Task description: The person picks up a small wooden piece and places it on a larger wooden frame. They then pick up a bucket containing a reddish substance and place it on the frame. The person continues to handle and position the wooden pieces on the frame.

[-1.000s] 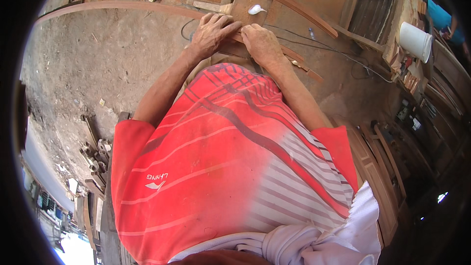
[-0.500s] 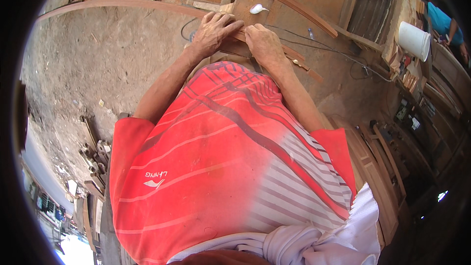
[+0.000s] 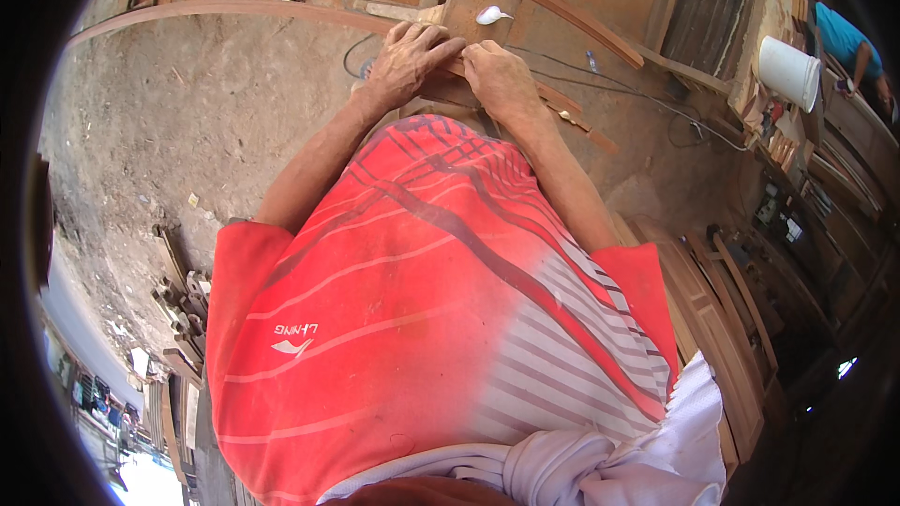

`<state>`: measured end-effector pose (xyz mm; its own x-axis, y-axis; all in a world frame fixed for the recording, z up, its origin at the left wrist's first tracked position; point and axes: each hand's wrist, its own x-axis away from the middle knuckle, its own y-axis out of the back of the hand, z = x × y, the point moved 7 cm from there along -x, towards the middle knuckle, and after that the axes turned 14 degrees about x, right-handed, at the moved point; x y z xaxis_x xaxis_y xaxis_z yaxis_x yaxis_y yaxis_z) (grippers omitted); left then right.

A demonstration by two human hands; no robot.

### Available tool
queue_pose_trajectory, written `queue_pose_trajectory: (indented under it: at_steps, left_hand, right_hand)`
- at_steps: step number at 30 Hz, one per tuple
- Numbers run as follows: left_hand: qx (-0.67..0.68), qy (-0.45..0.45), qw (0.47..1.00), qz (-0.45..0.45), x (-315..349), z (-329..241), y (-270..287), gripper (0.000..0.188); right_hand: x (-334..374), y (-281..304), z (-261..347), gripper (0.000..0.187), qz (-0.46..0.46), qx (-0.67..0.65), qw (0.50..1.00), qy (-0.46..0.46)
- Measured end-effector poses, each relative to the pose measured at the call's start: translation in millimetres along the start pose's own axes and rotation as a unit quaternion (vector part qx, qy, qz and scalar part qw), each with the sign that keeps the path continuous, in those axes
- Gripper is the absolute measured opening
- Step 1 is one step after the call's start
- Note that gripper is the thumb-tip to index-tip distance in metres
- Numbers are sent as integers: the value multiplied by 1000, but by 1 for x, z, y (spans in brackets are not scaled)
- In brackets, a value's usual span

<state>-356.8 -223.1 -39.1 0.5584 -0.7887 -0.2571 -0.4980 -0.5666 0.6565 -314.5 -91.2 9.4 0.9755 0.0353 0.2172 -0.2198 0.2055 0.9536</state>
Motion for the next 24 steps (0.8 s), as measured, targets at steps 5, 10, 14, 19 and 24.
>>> queue_pose_trajectory:
  at_steps: [5,10,14,19,24]
  left_hand:
    - [2,-2,1000,1,-1,-2,1,43]
    - [-9,-2,1000,-1,0,1,-2,43]
    - [-5,-3,1000,1,0,1,-3,44]
    - [-5,-3,1000,4,0,2,-3,43]
    - [-8,-9,1000,-5,-2,1,-3,43]
  right_hand:
    - [2,2,-2,18,11,19,1000,-9]
    - [11,7,-16,18,14,22,999,-29]
    - [10,6,-12,18,9,15,1000,-20]
    - [10,0,-12,17,13,17,999,-25]
    - [11,-2,-15,17,3,20,1000,-15]
